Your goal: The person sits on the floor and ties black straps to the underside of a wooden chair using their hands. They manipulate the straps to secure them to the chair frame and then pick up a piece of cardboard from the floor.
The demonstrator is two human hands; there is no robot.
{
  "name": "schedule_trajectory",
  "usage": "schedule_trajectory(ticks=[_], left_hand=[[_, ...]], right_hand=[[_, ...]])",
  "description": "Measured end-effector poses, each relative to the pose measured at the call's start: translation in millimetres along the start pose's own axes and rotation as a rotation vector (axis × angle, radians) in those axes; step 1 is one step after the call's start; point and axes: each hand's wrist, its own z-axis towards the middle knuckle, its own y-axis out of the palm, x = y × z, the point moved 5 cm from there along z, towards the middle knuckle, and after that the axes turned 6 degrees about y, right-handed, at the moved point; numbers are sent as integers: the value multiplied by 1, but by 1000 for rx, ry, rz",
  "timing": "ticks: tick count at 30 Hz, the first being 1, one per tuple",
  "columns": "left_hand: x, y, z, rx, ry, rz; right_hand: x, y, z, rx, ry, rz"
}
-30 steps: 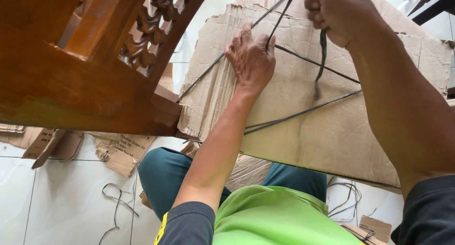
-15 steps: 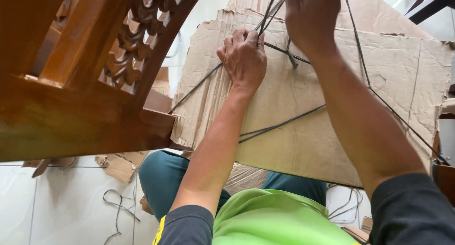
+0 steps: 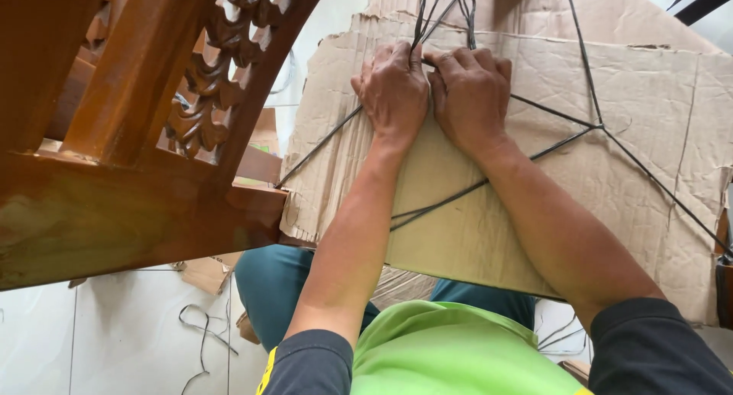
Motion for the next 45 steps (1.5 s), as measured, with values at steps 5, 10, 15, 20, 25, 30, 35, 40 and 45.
schedule_trajectory(ticks=[5,10,15,20,25,30,35,40,45], left_hand=[[-3,8,1,50,47,50],[2,8,7,16,49,63],[10,0,15,21,56,-47],[5,8,21,-37,-12,-35],[-12,22,27,-147,-63,-138],[-15,11,31,-185,-223,-172],[-22,16,34,-223,-222,-192],[-22,12,37,-263,-245,-164],[-21,10,35,-252,-257,-110]], right_hand=[[-1,0,4,-78,16,97],[3,2,13,-69,86,210],[8,4,14,-33,179,277],[9,7,14,47,129,161],[4,10,11,9,25,145],[1,12,13,-8,-51,137],[-3,9,24,0,-139,55],[-2,12,24,7,-173,49],[-3,14,22,11,-193,70]])
